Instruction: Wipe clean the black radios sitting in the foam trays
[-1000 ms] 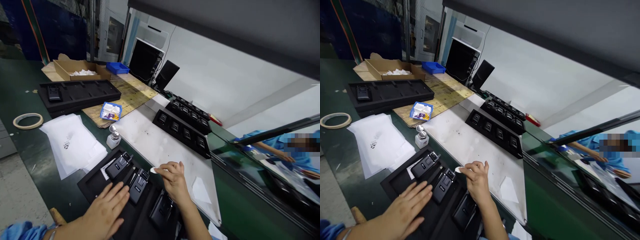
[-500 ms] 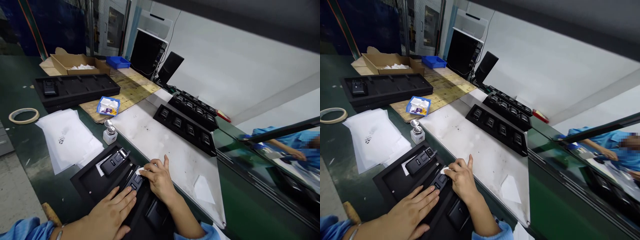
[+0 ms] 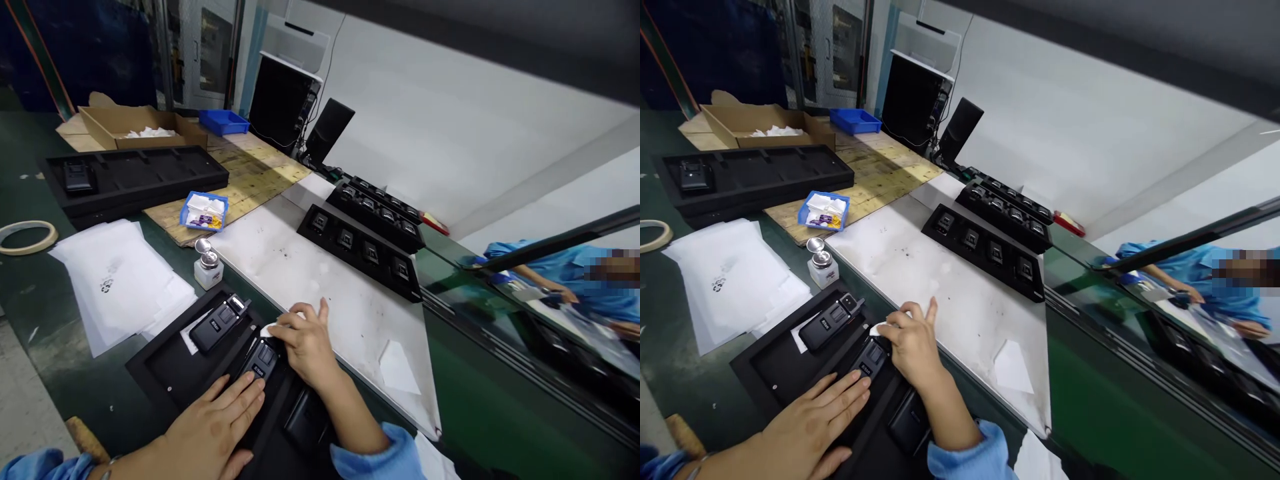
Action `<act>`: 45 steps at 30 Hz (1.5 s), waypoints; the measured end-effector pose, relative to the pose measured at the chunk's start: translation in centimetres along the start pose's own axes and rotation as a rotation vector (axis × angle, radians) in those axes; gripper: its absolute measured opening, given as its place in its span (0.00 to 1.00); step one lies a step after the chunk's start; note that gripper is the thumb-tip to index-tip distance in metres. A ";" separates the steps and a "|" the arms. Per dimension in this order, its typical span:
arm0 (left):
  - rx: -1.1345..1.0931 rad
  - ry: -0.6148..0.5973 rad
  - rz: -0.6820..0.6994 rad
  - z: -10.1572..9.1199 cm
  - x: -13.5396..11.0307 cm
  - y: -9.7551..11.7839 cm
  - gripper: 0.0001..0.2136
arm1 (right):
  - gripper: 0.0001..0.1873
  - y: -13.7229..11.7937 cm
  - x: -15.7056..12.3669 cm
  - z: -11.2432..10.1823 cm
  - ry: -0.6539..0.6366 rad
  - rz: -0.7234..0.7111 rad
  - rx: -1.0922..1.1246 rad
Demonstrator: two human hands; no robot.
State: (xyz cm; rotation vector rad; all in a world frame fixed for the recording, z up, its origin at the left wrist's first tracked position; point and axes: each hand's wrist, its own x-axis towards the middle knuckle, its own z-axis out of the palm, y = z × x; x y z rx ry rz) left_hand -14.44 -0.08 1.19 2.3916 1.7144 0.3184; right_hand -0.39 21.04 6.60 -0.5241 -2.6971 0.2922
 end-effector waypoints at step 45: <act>-0.142 -0.044 0.185 1.3 3.5 6.7 0.30 | 0.22 1.9 -15.5 -5.5 0.082 0.266 -0.189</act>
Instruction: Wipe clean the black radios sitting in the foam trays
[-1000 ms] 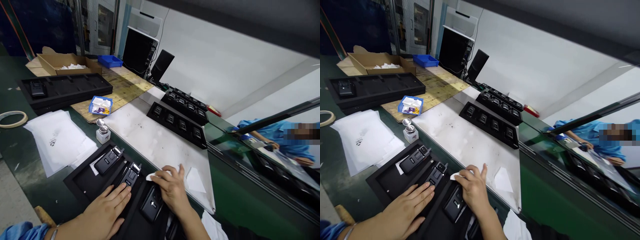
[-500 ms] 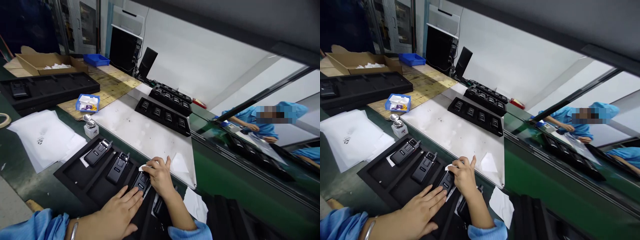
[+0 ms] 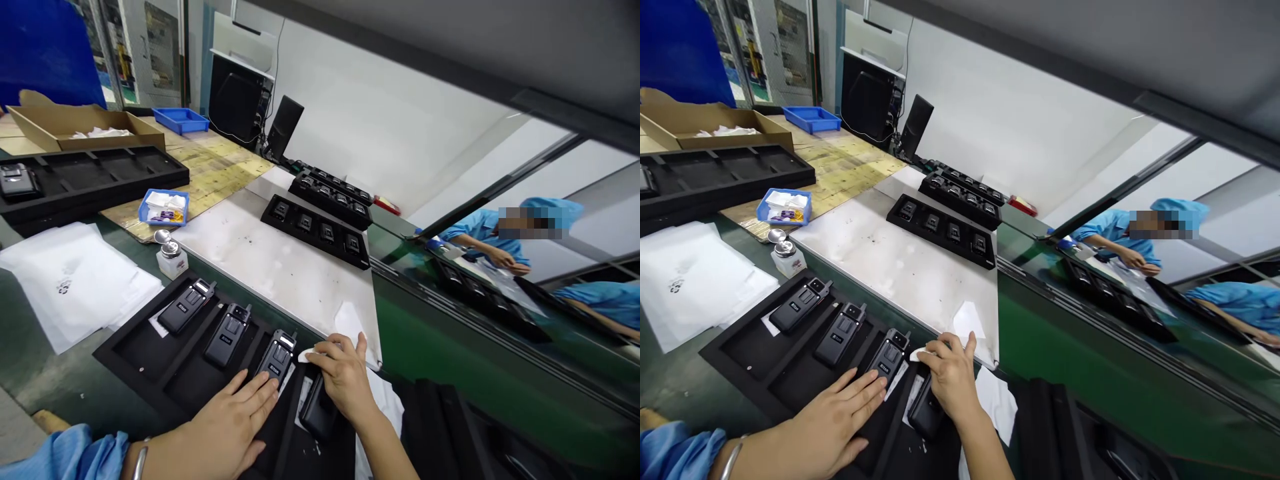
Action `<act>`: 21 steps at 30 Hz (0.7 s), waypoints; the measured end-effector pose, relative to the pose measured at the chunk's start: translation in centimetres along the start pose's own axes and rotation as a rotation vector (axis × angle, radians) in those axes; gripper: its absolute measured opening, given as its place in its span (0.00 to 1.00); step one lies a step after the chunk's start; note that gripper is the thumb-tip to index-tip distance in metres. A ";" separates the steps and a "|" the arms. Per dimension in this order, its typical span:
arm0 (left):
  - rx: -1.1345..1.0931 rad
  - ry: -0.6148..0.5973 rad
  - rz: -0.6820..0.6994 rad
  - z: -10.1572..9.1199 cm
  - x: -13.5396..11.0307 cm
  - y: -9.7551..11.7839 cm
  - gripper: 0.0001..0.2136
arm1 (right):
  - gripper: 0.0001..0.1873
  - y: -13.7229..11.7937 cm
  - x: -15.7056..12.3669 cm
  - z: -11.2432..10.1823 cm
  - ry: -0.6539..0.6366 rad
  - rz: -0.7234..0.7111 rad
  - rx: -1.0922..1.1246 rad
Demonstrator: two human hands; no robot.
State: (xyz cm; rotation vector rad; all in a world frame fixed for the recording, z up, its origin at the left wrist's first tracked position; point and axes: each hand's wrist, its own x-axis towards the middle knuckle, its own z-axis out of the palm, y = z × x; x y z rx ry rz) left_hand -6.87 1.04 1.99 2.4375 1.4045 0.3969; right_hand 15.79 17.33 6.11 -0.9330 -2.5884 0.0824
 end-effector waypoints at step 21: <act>-0.004 -0.020 -0.021 -0.4 -0.1 -0.1 0.34 | 0.21 0.6 -2.2 -1.1 0.049 0.040 -0.078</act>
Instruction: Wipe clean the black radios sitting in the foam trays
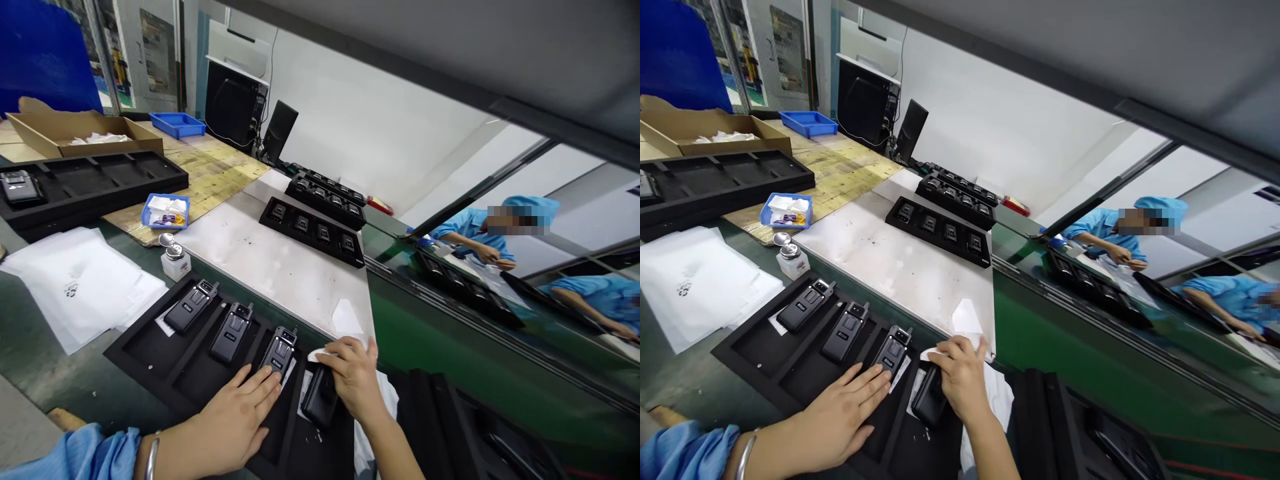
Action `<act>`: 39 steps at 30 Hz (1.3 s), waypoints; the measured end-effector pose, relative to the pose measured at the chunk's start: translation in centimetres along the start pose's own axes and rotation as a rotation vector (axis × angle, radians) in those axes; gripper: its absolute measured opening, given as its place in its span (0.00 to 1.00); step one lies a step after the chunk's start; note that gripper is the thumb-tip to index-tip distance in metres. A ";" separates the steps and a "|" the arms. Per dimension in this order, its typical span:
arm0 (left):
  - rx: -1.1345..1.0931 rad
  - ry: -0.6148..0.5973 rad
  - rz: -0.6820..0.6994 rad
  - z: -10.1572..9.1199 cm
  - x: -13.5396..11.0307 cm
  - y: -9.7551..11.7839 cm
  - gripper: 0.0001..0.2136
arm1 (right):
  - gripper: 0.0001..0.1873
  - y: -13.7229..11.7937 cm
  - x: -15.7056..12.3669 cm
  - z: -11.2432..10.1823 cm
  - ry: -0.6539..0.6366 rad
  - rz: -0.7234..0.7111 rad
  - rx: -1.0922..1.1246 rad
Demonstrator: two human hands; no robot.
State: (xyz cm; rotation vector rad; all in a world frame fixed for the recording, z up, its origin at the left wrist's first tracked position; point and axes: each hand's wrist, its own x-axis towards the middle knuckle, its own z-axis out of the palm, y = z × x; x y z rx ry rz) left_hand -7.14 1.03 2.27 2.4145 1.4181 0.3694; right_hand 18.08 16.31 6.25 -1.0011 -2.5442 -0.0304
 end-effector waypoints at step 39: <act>0.021 0.028 0.246 3.7 5.3 6.1 0.30 | 0.20 0.8 -2.1 0.2 -0.020 0.228 -0.070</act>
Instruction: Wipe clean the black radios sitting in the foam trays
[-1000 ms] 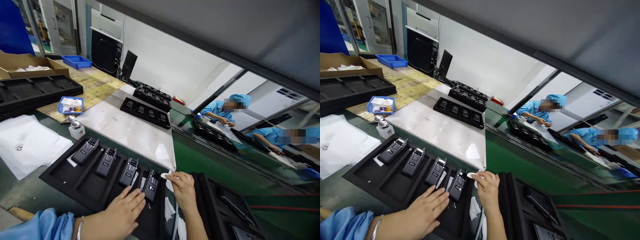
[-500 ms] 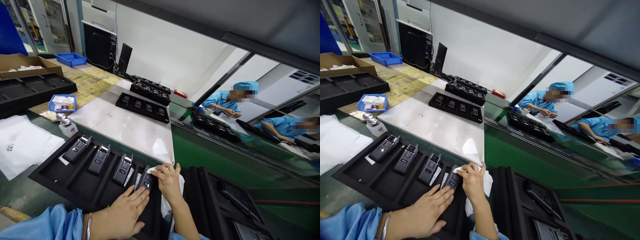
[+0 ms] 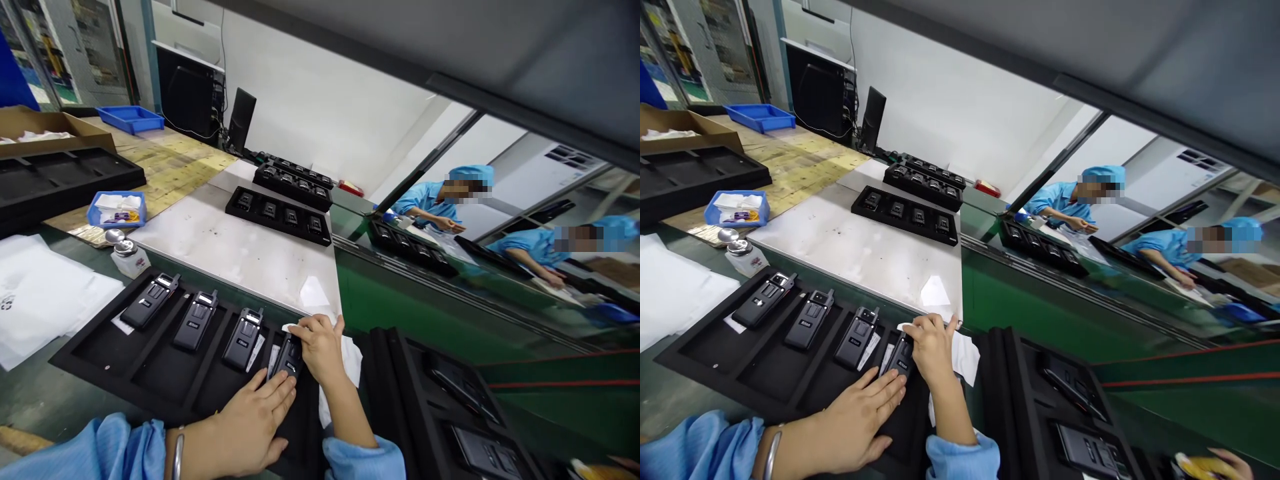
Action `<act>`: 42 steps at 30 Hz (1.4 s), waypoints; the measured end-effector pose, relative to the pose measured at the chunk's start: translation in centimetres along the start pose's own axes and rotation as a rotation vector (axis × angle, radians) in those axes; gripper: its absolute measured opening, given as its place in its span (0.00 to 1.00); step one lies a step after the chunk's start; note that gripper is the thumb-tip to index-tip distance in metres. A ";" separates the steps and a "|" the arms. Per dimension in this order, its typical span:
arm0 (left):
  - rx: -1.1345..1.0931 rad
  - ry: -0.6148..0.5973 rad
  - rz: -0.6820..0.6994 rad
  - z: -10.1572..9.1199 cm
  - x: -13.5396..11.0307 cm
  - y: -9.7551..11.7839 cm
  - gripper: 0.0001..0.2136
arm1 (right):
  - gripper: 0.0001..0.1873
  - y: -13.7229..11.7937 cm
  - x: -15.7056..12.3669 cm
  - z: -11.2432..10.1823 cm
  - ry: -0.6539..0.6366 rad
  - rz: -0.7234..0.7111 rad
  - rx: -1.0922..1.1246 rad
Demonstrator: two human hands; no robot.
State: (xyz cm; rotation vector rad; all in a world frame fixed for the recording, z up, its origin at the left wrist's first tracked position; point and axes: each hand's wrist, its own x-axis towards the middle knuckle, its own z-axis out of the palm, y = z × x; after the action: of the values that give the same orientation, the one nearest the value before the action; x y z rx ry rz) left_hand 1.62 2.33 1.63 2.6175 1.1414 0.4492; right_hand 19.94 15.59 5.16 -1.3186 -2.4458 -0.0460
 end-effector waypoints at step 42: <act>0.160 0.298 0.053 -0.1 -4.1 -1.2 0.17 | 0.12 -6.5 -7.7 -1.1 0.213 0.180 0.486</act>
State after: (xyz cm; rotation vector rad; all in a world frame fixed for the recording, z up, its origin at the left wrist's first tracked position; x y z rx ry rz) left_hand -1.88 0.07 0.58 2.7919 1.2428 0.8139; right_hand 18.83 5.58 4.55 -1.2280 -1.9821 0.4066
